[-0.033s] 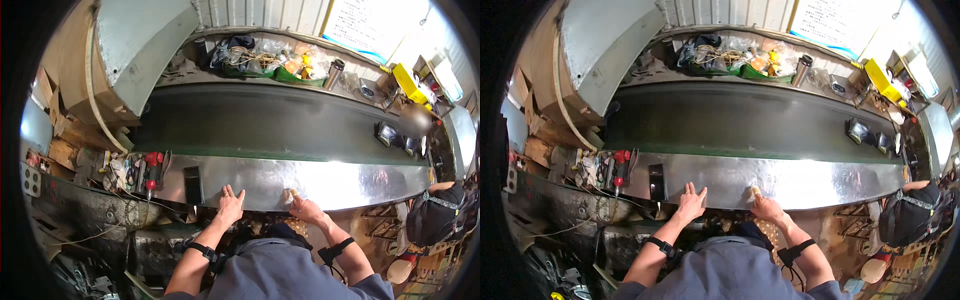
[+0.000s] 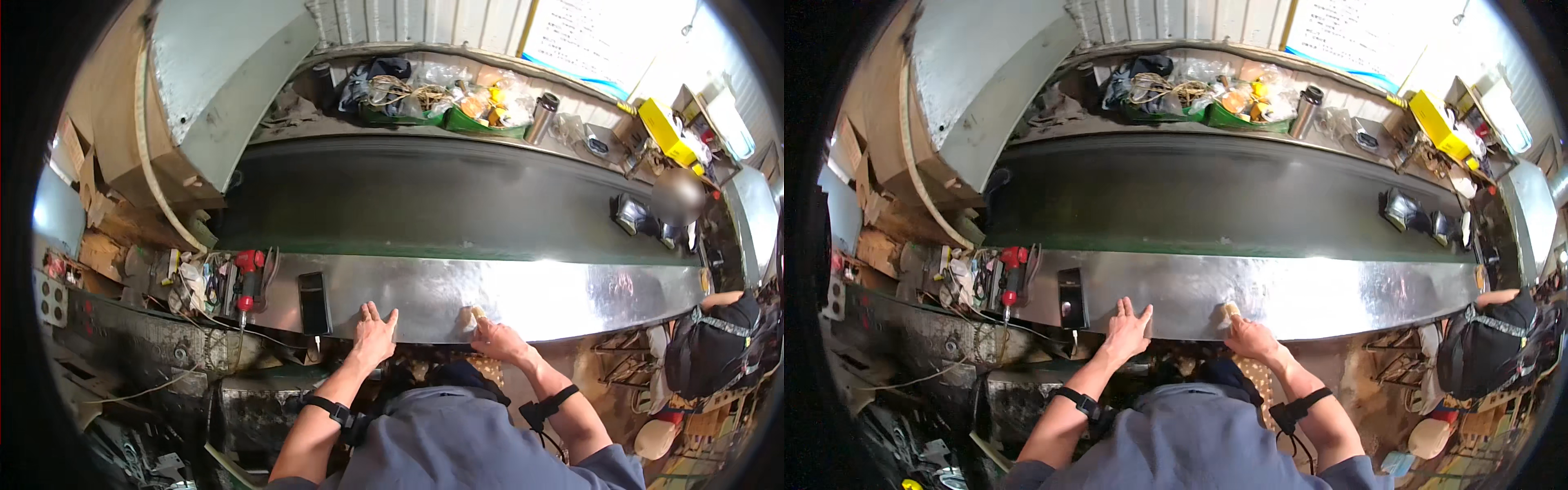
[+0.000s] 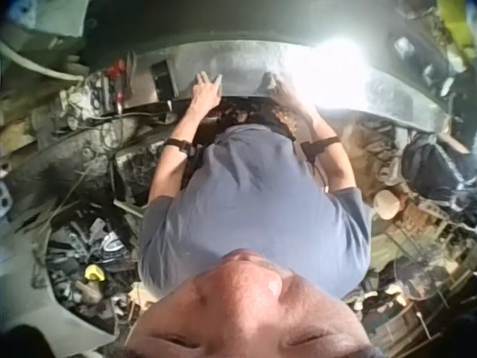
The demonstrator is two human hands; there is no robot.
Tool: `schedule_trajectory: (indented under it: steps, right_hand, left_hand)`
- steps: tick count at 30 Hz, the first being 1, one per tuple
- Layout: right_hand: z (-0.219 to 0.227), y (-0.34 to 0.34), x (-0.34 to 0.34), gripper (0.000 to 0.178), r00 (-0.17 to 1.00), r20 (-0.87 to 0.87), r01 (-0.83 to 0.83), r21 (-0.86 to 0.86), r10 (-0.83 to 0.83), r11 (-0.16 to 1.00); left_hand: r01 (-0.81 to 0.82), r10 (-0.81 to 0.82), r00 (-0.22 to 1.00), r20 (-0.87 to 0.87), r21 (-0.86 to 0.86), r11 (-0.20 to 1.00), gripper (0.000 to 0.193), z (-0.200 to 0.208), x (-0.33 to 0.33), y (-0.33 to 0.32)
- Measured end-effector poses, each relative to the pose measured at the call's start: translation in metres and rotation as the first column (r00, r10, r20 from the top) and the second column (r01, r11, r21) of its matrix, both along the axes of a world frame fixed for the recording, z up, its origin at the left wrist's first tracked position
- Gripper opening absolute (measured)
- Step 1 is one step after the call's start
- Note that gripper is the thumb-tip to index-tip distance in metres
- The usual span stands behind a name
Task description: Operating a shoe lasting machine and handling shoe components on a conveyor belt.
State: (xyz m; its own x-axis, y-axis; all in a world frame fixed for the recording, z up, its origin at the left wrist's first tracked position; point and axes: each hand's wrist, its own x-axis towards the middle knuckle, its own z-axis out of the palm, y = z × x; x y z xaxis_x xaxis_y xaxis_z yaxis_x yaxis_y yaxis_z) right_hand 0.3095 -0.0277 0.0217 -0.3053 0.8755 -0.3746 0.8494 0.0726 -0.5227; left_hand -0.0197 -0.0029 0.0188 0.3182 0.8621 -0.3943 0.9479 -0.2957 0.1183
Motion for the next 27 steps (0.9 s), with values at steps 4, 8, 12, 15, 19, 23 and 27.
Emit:
schedule_trajectory:
  steps: [4,8,12,15,19,23,27]
  right_hand:
    - [0.029,0.010,-0.002,0.034,0.999,0.028,-0.031,-0.090,0.034,0.995]
    - [0.020,0.029,0.014,0.038,0.991,0.034,-0.124,-0.180,0.132,0.976]
    - [0.013,0.025,0.017,0.040,0.997,-0.004,-0.083,-0.168,0.083,0.982]
    - [0.015,0.020,0.013,0.048,0.995,0.047,-0.074,-0.204,0.085,0.976]
    - [0.005,0.010,0.013,0.040,0.993,0.069,-0.089,-0.065,0.094,0.994]
    - [-0.001,0.006,0.008,0.044,0.997,0.044,-0.065,0.016,0.064,0.998]
    - [0.009,0.008,0.003,0.045,0.992,0.095,-0.085,-0.013,0.085,0.996]
  left_hand:
    - [-0.001,0.001,1.000,-0.004,0.041,0.999,0.088,-0.002,-0.003,-0.001]
    - [0.032,-0.031,0.999,-0.036,0.015,0.999,0.090,0.009,0.002,0.005]
    - [0.035,-0.034,0.998,-0.053,0.006,0.999,0.091,0.017,0.006,0.008]
    - [0.055,-0.055,0.996,-0.076,0.003,0.998,0.091,0.017,0.006,0.010]
    - [0.086,-0.085,0.994,-0.071,0.007,0.996,0.091,0.014,0.008,0.010]
    - [0.101,-0.101,0.991,-0.085,0.001,0.995,0.091,0.019,0.006,0.015]
    - [0.151,-0.162,0.977,-0.139,-0.088,0.985,0.092,0.023,0.004,0.023]
